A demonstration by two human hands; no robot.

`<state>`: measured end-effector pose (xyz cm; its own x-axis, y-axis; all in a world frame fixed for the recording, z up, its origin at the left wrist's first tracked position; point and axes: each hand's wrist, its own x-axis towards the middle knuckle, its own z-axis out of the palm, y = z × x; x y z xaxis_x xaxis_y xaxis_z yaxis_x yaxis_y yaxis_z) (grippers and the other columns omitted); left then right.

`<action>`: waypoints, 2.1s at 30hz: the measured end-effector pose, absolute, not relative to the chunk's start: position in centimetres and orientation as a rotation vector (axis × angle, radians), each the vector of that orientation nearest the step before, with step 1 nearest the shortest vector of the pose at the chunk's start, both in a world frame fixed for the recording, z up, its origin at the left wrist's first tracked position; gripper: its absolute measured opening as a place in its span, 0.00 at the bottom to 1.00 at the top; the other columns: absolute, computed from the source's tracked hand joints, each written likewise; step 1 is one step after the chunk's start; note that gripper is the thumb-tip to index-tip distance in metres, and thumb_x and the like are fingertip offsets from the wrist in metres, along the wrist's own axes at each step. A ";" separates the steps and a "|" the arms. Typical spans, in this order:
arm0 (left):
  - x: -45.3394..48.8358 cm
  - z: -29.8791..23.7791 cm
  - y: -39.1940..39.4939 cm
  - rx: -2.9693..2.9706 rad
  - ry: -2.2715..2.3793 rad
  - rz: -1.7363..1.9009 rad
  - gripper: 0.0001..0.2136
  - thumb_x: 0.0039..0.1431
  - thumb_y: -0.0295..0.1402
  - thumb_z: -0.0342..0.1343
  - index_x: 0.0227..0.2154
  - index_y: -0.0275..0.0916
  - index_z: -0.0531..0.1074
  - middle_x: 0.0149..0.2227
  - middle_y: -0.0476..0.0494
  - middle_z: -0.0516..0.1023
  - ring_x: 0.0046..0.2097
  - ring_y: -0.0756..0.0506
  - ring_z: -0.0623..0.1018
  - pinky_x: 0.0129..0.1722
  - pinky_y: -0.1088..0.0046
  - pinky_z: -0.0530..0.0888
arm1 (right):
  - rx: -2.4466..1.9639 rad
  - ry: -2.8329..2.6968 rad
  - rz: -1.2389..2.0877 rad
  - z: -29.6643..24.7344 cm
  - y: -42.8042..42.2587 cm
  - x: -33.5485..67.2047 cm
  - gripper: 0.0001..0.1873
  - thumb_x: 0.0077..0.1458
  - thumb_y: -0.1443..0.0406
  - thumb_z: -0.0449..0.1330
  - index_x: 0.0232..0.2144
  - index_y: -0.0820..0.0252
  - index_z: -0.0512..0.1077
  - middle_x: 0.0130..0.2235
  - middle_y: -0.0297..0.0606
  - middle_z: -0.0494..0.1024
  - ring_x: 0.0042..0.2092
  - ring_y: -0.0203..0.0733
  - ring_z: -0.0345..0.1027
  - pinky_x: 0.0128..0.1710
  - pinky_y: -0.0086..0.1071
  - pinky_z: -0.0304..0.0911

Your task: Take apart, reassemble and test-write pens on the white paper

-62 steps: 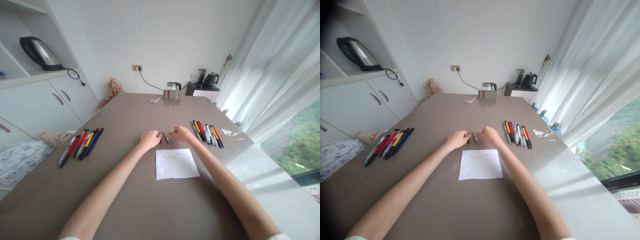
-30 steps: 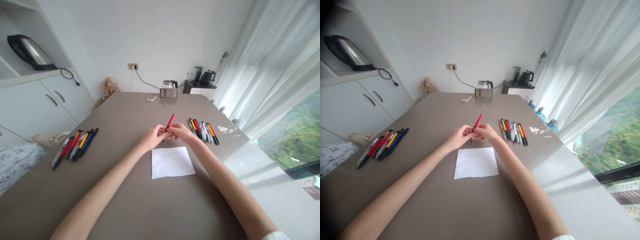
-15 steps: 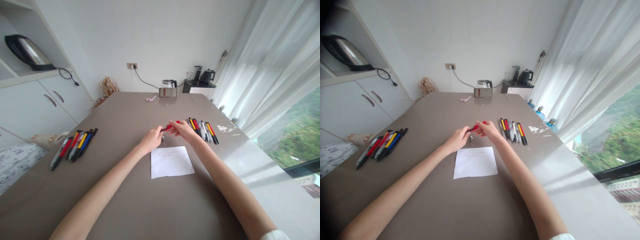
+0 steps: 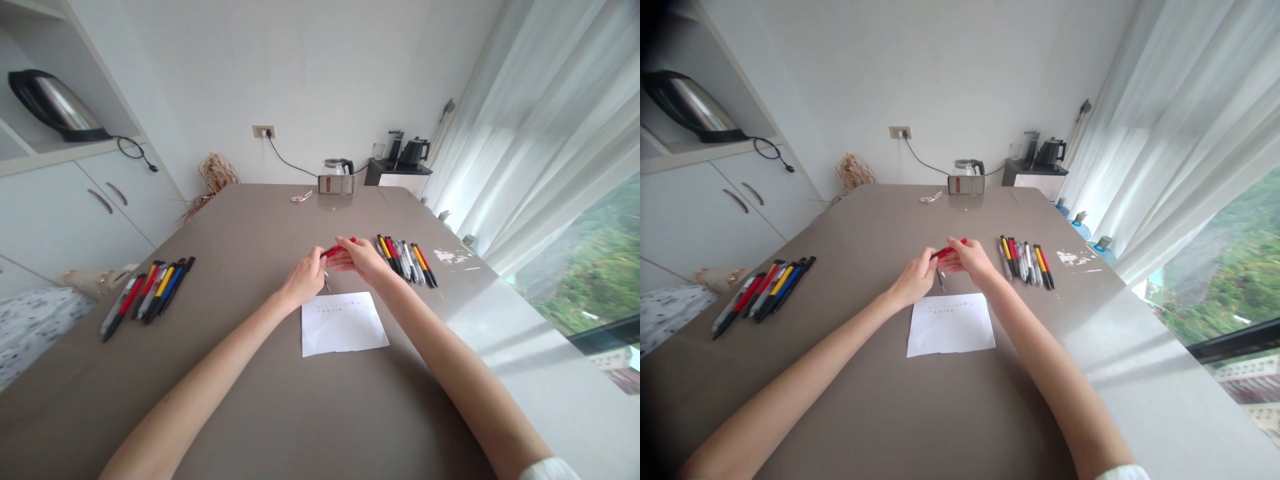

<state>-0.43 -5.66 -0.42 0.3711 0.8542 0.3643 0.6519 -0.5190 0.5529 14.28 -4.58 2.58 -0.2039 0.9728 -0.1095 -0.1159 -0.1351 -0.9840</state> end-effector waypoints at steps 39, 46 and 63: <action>-1.0 -1.9 -3.4 1.448 0.899 1.007 0.14 0.54 0.41 0.46 0.37 0.36 0.65 0.21 0.54 0.56 0.18 0.58 0.58 0.15 0.82 0.59 | -1.134 -1.047 1.514 1.8 -2.8 17.0 0.15 0.54 0.62 0.50 0.27 0.71 0.67 0.27 0.50 0.76 0.28 0.41 0.72 0.29 0.31 0.68; -0.6 -1.7 -3.8 1.518 0.979 1.043 0.15 0.48 0.43 0.52 0.35 0.38 0.66 0.21 0.54 0.57 0.18 0.58 0.59 0.16 0.82 0.59 | -1.014 -1.009 1.703 1.6 -3.1 15.9 0.15 0.54 0.61 0.50 0.28 0.70 0.67 0.25 0.46 0.76 0.27 0.37 0.71 0.28 0.28 0.68; -1.4 -1.1 -3.0 1.385 0.986 1.344 0.14 0.49 0.43 0.51 0.33 0.37 0.66 0.21 0.54 0.56 0.19 0.58 0.57 0.15 0.83 0.58 | -0.891 -1.180 1.868 -0.6 -3.1 15.5 0.08 0.49 0.67 0.57 0.32 0.69 0.69 0.28 0.40 0.74 0.25 0.29 0.68 0.27 0.22 0.68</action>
<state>-1.35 -3.03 -1.06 0.0760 0.9673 0.2420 -0.0590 -0.2379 0.9695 15.52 -3.11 -0.57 -0.4839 0.8595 -0.1647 -0.2204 -0.3018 -0.9275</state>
